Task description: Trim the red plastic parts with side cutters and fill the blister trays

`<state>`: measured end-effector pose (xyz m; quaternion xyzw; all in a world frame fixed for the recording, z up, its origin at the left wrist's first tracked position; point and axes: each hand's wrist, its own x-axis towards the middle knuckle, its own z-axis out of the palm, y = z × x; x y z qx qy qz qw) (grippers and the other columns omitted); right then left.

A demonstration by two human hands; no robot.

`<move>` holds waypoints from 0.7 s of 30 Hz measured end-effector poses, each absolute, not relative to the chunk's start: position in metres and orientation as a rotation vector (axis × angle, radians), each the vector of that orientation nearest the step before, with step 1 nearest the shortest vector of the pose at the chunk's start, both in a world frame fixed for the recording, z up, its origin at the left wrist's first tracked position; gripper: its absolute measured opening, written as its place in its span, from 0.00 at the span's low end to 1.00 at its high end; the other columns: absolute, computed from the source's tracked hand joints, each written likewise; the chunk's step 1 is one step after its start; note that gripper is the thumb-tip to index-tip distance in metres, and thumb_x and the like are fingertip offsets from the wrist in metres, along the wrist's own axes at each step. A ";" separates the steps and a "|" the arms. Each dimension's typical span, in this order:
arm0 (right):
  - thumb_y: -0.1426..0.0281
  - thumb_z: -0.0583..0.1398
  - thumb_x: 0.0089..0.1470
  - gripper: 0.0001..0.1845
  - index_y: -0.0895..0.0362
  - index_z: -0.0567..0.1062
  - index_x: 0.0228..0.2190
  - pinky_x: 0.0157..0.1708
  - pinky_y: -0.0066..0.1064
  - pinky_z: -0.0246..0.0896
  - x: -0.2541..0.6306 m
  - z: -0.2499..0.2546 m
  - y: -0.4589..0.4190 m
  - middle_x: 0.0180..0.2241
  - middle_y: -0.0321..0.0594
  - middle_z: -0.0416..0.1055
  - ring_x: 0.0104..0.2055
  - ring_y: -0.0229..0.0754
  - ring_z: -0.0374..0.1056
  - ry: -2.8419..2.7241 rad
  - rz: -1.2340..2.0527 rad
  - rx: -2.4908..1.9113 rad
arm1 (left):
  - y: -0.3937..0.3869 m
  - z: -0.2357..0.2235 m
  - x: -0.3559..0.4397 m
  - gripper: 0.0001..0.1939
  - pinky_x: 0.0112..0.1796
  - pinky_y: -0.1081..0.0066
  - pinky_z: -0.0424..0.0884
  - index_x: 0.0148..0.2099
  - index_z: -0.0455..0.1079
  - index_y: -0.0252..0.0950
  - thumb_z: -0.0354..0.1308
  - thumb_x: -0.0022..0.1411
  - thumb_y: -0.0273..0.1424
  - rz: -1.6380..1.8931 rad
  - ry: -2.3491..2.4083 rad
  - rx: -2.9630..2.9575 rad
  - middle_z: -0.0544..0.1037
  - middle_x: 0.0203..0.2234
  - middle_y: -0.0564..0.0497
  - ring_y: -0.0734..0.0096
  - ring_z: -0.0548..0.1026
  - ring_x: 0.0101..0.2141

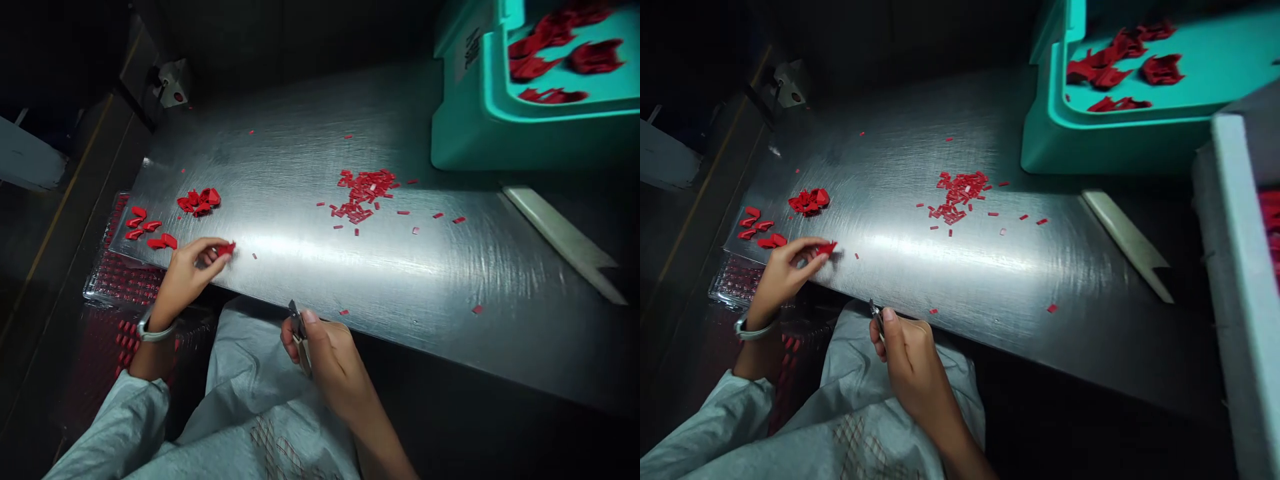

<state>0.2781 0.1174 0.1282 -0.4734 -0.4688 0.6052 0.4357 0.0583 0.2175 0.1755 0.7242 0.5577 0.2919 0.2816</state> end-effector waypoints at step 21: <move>0.56 0.39 0.77 0.33 0.54 0.64 0.24 0.30 0.35 0.53 0.299 0.155 0.118 0.23 0.36 0.68 0.25 0.39 0.64 -1.590 1.416 -1.041 | 0.191 0.185 0.086 0.17 0.40 0.70 0.73 0.46 0.83 0.38 0.56 0.74 0.42 0.606 0.754 1.440 0.85 0.35 0.46 0.68 0.80 0.35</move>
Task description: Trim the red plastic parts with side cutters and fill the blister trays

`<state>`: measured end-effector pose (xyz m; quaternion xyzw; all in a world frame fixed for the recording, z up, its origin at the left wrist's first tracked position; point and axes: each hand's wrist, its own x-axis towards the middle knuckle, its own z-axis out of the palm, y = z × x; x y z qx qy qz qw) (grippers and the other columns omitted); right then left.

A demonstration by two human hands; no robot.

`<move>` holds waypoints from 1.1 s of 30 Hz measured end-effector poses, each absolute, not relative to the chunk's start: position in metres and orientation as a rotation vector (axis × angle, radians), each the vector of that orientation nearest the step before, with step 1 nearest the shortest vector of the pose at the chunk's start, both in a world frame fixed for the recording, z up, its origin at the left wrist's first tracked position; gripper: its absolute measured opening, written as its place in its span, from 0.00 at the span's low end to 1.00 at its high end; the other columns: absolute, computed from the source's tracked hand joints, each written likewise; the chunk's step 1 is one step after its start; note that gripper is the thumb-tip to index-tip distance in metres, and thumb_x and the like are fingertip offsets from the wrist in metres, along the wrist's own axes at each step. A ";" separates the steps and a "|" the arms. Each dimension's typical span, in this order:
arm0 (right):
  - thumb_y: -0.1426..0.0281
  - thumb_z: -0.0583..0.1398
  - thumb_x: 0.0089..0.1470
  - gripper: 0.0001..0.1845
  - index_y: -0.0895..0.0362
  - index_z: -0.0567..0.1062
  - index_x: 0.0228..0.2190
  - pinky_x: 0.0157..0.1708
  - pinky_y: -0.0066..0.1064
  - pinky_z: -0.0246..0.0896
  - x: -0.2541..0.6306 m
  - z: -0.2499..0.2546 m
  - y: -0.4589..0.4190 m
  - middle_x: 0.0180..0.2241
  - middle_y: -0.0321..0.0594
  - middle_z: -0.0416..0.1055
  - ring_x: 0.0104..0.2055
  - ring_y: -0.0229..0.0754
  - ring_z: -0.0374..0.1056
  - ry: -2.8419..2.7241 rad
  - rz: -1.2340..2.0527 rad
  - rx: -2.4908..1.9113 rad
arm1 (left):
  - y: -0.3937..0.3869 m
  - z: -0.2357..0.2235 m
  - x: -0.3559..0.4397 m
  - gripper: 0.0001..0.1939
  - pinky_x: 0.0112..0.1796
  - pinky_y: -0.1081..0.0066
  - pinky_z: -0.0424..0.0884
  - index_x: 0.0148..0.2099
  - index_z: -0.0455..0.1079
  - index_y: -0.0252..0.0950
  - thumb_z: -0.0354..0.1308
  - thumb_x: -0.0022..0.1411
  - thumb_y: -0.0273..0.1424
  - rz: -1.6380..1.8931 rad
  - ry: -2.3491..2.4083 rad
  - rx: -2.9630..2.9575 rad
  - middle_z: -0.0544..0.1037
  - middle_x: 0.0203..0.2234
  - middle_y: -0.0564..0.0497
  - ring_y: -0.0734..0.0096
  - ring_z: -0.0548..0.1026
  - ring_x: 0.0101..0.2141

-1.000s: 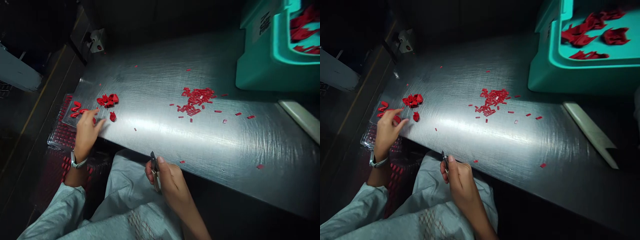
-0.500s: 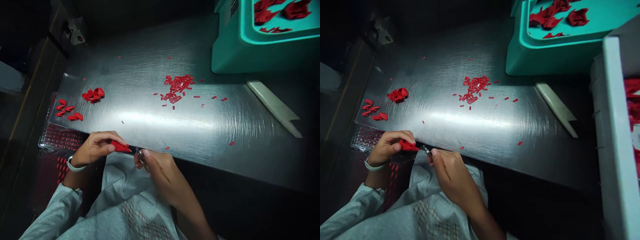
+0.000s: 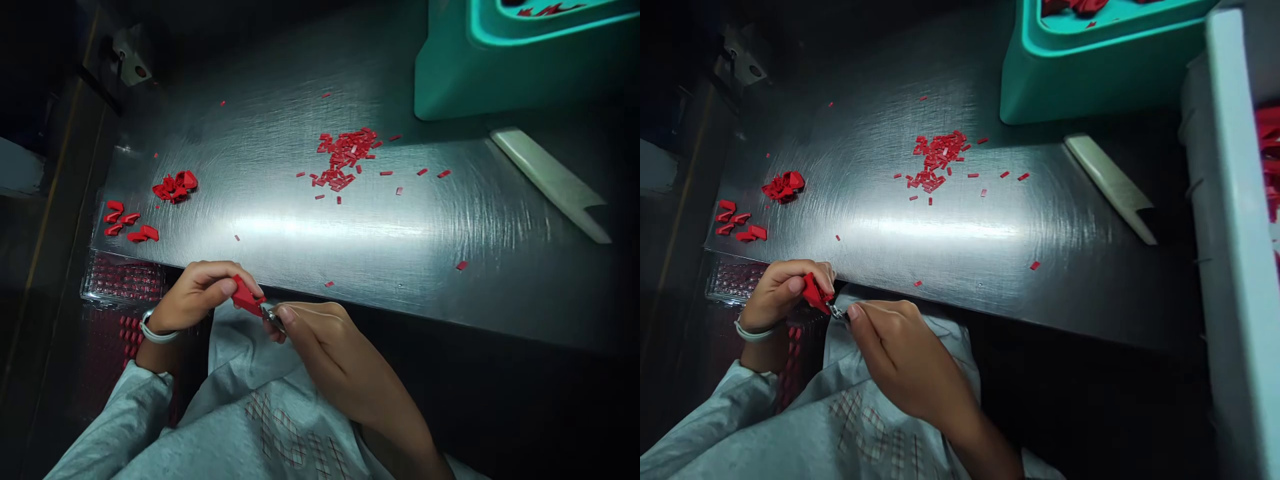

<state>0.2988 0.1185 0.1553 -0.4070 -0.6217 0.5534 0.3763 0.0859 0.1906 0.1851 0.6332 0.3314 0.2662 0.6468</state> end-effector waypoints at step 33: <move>0.56 0.43 0.76 0.33 0.55 0.68 0.22 0.33 0.33 0.60 0.300 0.162 0.124 0.22 0.36 0.70 0.25 0.39 0.67 -1.598 1.467 -1.117 | 0.189 0.191 0.089 0.25 0.31 0.69 0.72 0.36 0.79 0.34 0.55 0.72 0.50 0.563 0.843 1.511 0.79 0.25 0.47 0.69 0.74 0.26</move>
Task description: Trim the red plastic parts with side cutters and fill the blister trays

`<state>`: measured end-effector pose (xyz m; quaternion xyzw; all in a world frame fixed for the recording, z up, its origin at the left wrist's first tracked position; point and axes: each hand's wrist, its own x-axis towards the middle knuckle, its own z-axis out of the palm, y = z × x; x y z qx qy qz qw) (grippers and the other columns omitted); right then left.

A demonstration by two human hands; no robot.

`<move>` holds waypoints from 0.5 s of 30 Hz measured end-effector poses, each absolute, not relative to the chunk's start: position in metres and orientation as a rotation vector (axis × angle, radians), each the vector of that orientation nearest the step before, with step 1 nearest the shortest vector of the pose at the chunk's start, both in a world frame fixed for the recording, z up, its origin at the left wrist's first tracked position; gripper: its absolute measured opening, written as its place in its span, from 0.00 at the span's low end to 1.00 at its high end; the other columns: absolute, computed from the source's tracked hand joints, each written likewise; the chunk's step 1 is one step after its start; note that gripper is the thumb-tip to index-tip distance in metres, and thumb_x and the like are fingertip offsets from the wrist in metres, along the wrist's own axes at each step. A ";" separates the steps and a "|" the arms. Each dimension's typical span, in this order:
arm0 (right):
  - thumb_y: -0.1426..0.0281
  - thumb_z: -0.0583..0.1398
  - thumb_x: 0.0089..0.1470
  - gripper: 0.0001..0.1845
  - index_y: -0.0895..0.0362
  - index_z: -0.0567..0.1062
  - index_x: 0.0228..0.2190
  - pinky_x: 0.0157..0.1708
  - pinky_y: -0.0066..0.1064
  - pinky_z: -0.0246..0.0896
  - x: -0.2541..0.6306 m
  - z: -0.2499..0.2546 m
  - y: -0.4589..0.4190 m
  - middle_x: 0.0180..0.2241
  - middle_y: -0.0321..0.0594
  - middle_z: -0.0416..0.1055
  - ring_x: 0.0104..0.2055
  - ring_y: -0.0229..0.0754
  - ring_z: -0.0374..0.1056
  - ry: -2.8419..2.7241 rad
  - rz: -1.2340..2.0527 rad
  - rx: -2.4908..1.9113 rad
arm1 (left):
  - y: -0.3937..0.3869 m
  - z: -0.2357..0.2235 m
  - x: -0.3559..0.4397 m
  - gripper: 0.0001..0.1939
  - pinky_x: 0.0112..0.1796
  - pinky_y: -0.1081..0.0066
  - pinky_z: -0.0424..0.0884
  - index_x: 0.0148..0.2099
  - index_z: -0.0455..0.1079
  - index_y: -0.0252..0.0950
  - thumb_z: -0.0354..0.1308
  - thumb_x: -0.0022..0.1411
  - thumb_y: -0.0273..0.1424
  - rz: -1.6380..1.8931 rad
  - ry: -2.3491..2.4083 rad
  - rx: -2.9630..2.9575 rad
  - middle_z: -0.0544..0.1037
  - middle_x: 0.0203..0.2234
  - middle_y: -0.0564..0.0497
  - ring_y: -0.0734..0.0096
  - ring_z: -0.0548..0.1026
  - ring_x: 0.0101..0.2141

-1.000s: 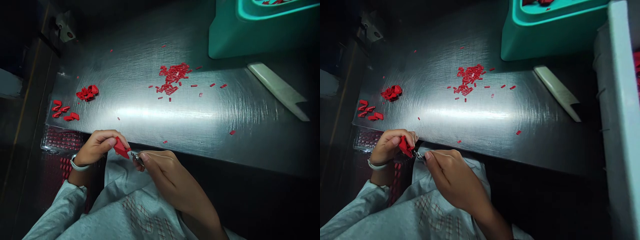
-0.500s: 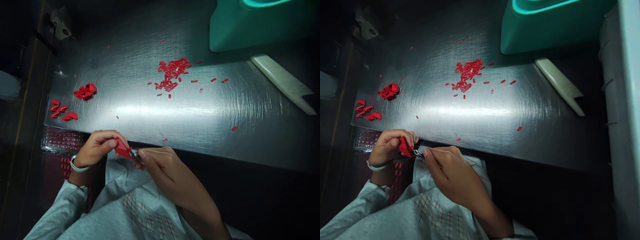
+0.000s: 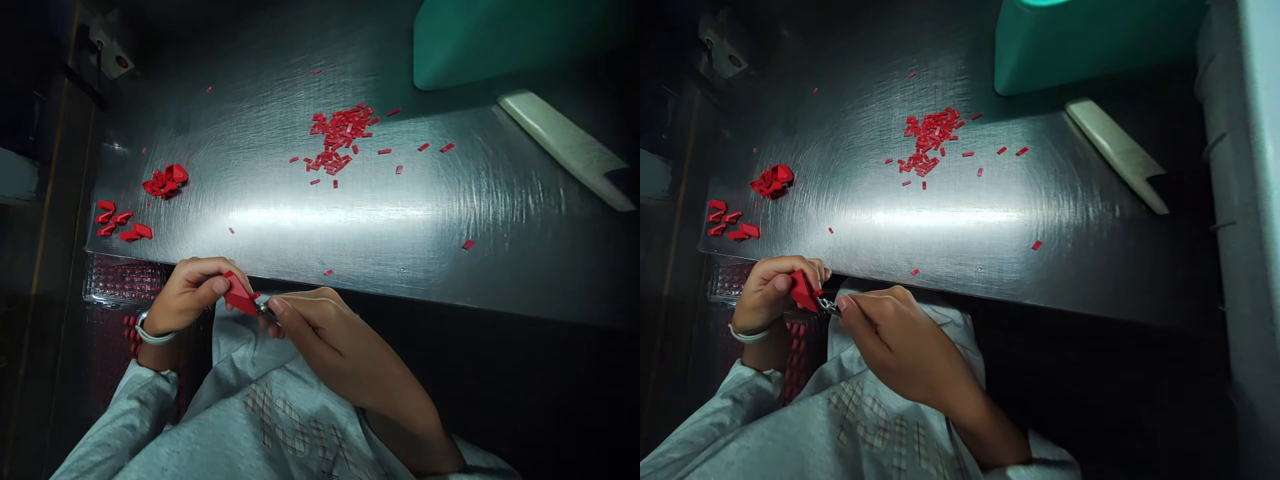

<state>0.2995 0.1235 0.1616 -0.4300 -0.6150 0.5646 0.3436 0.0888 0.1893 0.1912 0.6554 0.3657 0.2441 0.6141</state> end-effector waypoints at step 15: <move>0.62 0.44 0.75 0.28 0.54 0.64 0.22 0.33 0.34 0.57 0.295 0.162 0.125 0.22 0.35 0.68 0.25 0.39 0.65 -1.582 1.468 -1.109 | 0.185 0.191 0.088 0.26 0.30 0.68 0.72 0.35 0.80 0.35 0.55 0.71 0.52 0.581 0.922 1.571 0.79 0.24 0.47 0.68 0.74 0.25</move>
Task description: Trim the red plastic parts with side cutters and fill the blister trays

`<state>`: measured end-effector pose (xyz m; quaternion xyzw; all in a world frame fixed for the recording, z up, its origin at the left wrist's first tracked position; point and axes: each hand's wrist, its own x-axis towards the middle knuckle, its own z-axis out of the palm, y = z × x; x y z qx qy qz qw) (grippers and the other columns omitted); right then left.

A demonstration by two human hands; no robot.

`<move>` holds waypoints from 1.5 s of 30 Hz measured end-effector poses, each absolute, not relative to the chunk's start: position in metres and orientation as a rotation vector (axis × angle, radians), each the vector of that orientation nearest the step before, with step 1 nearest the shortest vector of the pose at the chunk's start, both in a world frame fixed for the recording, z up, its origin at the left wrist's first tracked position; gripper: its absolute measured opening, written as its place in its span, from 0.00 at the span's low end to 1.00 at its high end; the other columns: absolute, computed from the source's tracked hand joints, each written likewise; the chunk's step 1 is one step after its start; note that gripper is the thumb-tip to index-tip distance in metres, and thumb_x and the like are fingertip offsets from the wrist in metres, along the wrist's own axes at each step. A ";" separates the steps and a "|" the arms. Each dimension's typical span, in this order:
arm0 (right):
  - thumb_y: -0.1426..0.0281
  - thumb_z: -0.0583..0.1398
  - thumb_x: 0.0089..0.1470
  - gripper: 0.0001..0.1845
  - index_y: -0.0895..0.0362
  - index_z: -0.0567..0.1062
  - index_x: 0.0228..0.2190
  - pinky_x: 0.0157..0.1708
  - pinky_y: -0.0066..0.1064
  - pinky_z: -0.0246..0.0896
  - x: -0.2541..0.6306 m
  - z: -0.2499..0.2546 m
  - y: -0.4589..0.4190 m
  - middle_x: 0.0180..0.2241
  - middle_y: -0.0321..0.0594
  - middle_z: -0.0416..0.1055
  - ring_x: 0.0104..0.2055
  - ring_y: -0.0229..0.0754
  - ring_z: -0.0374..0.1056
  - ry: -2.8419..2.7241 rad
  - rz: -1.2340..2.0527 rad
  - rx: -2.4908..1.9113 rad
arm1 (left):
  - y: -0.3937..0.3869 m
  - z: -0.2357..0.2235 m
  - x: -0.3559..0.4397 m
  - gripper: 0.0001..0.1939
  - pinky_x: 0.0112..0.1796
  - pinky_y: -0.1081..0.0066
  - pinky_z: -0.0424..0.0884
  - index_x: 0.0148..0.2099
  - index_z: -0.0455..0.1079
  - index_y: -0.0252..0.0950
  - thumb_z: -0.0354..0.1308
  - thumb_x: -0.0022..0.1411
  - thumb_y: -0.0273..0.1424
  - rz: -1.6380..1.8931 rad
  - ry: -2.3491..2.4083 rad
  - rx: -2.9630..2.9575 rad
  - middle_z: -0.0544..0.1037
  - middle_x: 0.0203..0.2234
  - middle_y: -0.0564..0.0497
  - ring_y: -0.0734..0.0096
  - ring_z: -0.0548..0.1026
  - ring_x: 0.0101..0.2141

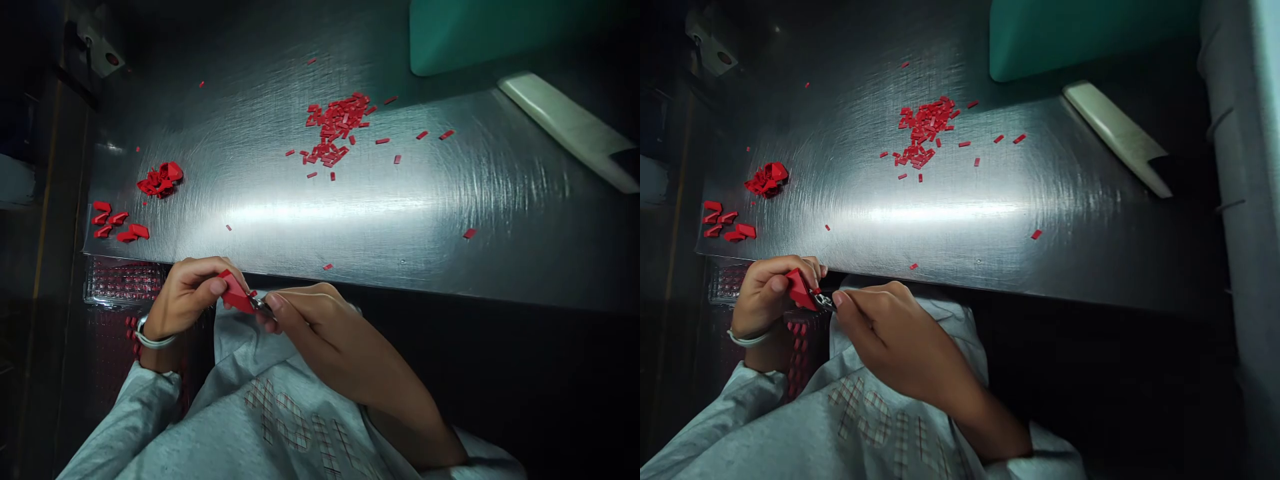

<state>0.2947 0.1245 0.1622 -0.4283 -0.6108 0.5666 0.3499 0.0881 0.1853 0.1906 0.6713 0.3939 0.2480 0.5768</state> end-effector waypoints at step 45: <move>0.66 0.43 0.75 0.26 0.52 0.58 0.22 0.27 0.34 0.49 0.286 0.163 0.122 0.19 0.31 0.62 0.21 0.38 0.58 -1.545 1.310 -1.179 | 0.174 0.175 0.086 0.24 0.34 0.72 0.73 0.33 0.78 0.35 0.71 0.55 0.54 0.737 1.135 1.332 0.77 0.25 0.50 0.69 0.75 0.31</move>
